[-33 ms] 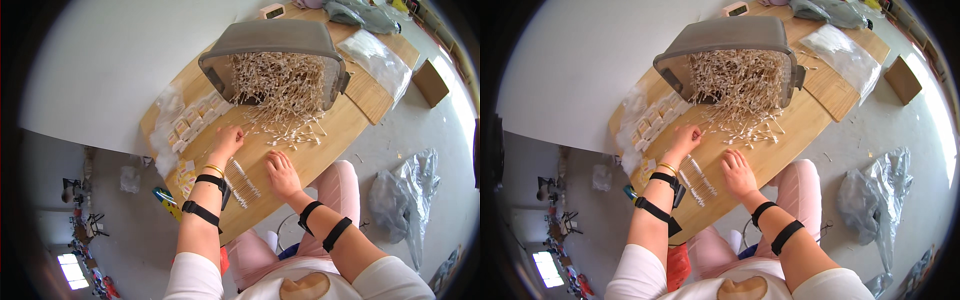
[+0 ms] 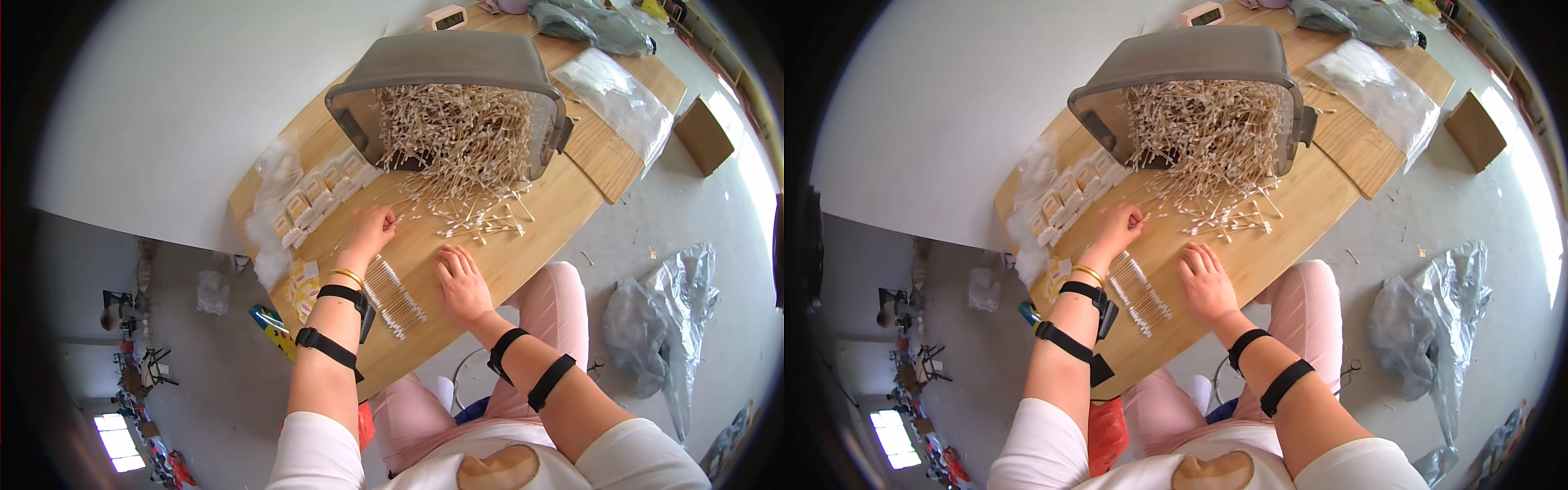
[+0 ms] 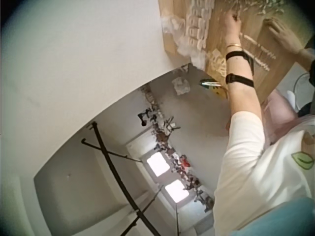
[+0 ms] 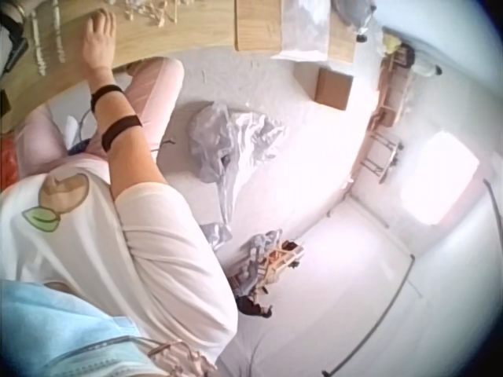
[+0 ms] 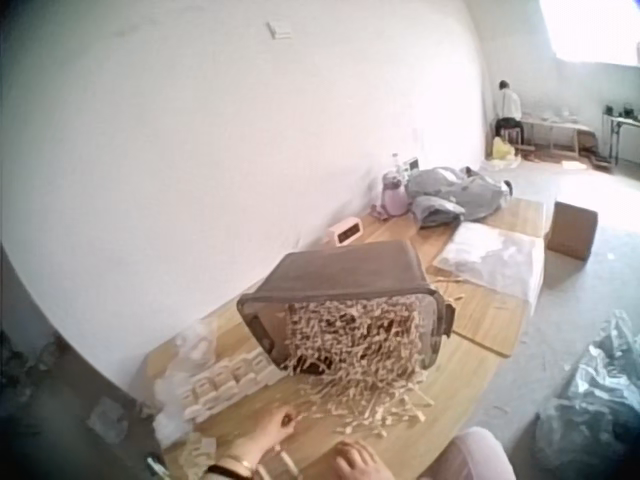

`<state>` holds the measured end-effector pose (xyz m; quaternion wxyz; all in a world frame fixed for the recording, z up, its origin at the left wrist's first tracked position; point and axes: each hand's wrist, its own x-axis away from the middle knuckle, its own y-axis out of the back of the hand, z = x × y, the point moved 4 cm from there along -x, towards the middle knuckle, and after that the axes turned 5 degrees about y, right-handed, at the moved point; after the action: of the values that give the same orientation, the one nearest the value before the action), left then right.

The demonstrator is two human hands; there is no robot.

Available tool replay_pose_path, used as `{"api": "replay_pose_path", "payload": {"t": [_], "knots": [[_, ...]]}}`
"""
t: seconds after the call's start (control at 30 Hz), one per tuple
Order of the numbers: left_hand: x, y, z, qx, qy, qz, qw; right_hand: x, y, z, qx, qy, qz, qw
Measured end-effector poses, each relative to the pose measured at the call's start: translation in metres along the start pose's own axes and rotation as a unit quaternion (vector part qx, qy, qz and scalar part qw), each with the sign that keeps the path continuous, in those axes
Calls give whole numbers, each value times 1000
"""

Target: Arranging cotton swabs and sealing them in small plastic bags using an impulse sealer.

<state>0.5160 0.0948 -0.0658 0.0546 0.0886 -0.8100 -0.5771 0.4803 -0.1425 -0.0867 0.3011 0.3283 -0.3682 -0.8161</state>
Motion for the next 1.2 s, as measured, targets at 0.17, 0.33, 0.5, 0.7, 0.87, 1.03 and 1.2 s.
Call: {"api": "replay_pose_path", "payload": {"t": [0.17, 0.33, 0.5, 0.7, 0.87, 1.03, 1.2], "knots": [[22, 18, 44, 85, 61, -4, 994, -1, -3, 4, 2, 4, 8, 1000], [46, 31, 60, 44, 128, -9, 991, 0, -3, 0, 14, 1, 11, 1000], [73, 39, 68, 64, 185, 5, 981, 0, -5, 3, 16, 6, 8, 1000], [95, 32, 34, -30, 151, -49, 987, 0, -2, 1, 21, 3, 10, 1000], [114, -20, 28, -105, 205, 25, 973, -1, -3, -1, 17, 8, -4, 1000], [100, -20, 30, -93, 245, 46, 964, -3, 1, 3, 17, 4, 6, 1000], [96, -18, 36, -72, 256, 48, 963, -1, -3, 2, 23, 5, 4, 1000]]}}
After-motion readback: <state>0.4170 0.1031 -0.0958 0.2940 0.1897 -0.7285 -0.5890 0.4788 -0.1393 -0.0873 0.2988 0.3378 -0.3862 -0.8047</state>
